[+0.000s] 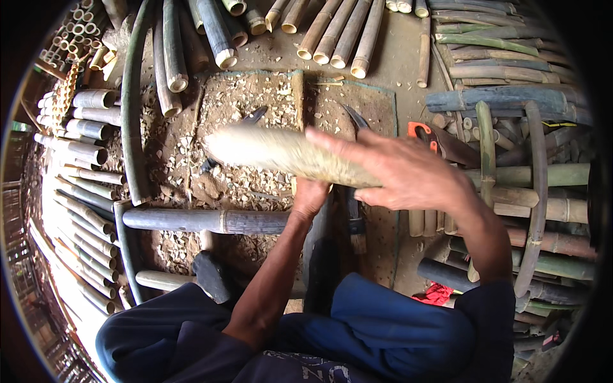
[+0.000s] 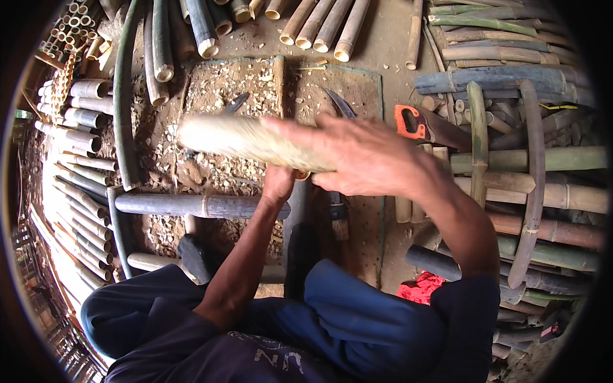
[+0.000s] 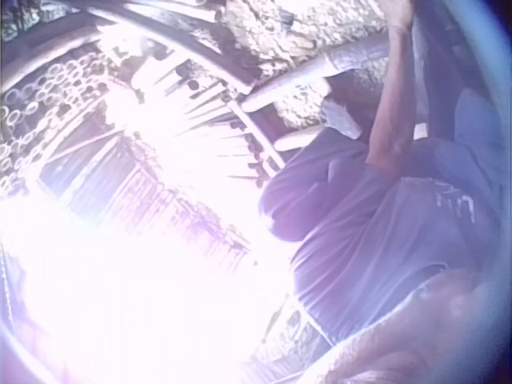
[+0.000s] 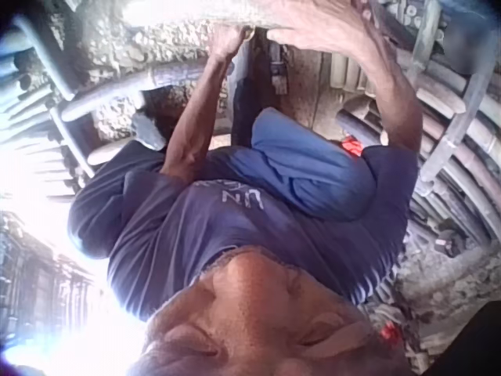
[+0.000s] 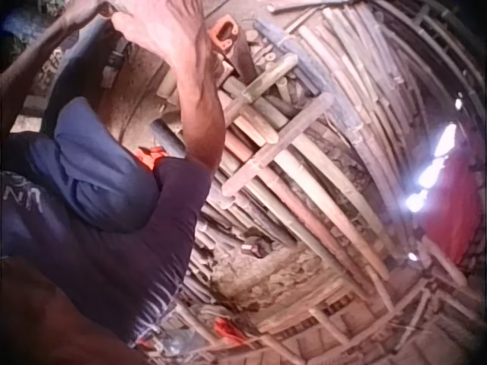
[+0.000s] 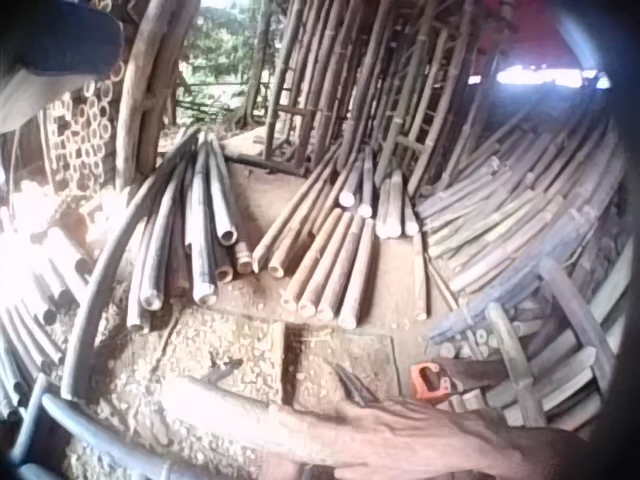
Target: The person carves and shapes bamboo segments using a knife and an adze. They shave the inner edges of a segment, apply a substance from a small container, and fit different segments together.
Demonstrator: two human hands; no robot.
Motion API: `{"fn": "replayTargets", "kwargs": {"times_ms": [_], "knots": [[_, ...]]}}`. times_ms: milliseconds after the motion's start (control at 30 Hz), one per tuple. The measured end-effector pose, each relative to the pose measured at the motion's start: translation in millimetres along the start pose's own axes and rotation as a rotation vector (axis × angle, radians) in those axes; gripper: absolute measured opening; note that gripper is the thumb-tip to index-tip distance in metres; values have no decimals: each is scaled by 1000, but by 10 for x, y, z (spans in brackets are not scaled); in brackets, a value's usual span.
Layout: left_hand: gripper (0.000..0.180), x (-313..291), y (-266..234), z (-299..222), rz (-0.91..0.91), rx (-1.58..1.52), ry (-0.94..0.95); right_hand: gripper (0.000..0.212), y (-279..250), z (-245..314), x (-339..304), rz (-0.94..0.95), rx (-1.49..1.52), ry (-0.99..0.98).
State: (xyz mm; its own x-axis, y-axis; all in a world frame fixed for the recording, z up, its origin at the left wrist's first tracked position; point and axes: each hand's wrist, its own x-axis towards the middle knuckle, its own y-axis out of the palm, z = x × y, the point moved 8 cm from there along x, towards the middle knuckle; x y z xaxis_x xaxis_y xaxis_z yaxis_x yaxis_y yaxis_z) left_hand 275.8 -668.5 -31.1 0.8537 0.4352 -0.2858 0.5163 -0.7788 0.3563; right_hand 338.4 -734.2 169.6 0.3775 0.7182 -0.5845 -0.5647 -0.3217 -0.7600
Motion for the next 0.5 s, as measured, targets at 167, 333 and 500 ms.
{"fn": "replayTargets", "kwargs": {"times_ms": [167,333,500], "knots": [[34,-30,365,-201,326,109,128,106,-314,2,-320,-116,-31,97],[32,-20,416,-62,411,280,129,105,-229,-40,-663,-387,316,-93],[22,-13,479,-205,341,308,316,106,49,-254,-646,-294,268,45]]}}
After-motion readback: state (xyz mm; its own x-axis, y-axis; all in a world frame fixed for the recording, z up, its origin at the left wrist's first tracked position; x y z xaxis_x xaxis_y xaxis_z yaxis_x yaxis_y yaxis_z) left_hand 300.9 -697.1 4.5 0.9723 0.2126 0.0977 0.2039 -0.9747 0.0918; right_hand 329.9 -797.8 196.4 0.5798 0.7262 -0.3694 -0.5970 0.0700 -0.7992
